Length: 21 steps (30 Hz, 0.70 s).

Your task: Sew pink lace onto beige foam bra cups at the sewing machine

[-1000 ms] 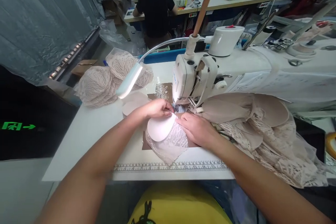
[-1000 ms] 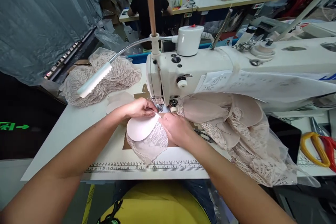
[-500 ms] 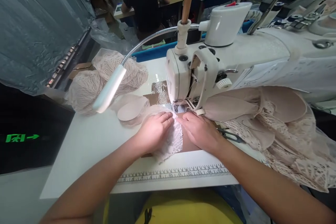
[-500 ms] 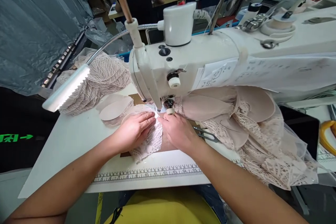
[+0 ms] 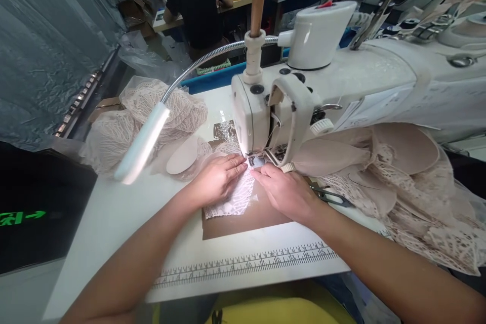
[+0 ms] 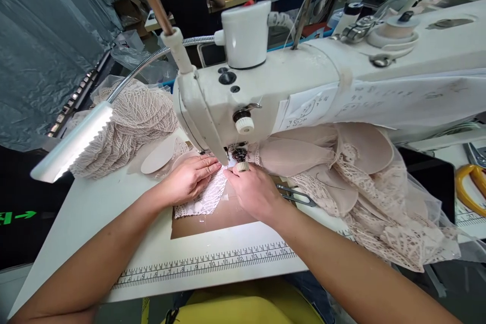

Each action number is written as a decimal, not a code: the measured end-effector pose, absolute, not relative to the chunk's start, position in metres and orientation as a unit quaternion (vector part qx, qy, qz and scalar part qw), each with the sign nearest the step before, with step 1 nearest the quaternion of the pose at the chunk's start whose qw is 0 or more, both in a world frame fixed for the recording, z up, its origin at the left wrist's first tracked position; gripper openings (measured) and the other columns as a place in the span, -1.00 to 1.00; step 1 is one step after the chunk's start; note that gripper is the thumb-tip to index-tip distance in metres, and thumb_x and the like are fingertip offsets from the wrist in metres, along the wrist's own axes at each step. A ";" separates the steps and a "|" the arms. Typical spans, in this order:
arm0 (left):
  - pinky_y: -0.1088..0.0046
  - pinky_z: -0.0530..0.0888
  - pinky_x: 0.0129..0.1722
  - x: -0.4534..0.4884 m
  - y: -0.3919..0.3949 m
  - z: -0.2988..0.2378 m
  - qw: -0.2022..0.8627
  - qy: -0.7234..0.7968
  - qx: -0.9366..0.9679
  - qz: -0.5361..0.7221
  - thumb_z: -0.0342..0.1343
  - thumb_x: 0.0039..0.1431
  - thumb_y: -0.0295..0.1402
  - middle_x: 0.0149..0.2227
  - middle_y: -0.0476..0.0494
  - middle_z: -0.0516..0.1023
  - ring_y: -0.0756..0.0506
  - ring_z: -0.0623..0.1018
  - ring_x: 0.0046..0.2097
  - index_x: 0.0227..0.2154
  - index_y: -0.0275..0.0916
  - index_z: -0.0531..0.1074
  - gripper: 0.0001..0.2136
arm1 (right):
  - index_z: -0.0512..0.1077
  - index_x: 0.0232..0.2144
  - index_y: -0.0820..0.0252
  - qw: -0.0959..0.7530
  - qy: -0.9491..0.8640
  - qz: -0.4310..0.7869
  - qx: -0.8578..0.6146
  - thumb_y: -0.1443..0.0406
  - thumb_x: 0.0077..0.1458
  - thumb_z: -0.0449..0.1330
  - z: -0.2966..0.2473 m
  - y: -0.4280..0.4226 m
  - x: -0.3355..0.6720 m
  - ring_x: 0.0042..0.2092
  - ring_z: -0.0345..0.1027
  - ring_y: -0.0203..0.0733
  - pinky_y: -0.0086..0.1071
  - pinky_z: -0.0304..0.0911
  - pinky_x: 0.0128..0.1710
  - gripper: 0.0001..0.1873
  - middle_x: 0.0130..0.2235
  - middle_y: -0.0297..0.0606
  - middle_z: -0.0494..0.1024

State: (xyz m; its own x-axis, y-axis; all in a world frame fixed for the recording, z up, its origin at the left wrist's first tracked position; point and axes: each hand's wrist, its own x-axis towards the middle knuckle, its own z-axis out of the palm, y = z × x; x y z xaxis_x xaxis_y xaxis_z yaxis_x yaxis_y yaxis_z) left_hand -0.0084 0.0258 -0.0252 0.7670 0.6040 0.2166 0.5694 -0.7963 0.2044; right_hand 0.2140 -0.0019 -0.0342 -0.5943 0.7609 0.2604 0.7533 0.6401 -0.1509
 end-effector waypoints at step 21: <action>0.48 0.32 -0.39 0.002 0.000 -0.015 0.260 0.431 0.842 0.194 -0.06 0.24 -0.41 -0.49 -0.08 0.40 -0.01 0.39 -0.41 -0.57 -0.27 0.31 -0.74 | 0.51 -0.23 0.16 0.209 -0.918 0.084 -0.327 0.48 0.09 0.00 -0.040 -0.002 0.224 -0.37 0.18 -0.29 -0.41 0.05 -0.39 -0.68 -0.35 -0.28 0.45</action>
State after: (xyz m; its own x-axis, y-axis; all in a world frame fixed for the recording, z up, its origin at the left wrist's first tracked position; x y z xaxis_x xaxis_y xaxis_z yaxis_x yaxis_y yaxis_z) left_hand 0.0016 0.0005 -0.0148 0.5531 0.8267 0.1031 0.6251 -0.4937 0.6046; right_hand 0.2238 -0.0021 -0.0402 -0.6983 0.6360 0.3286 0.5653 0.7715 -0.2919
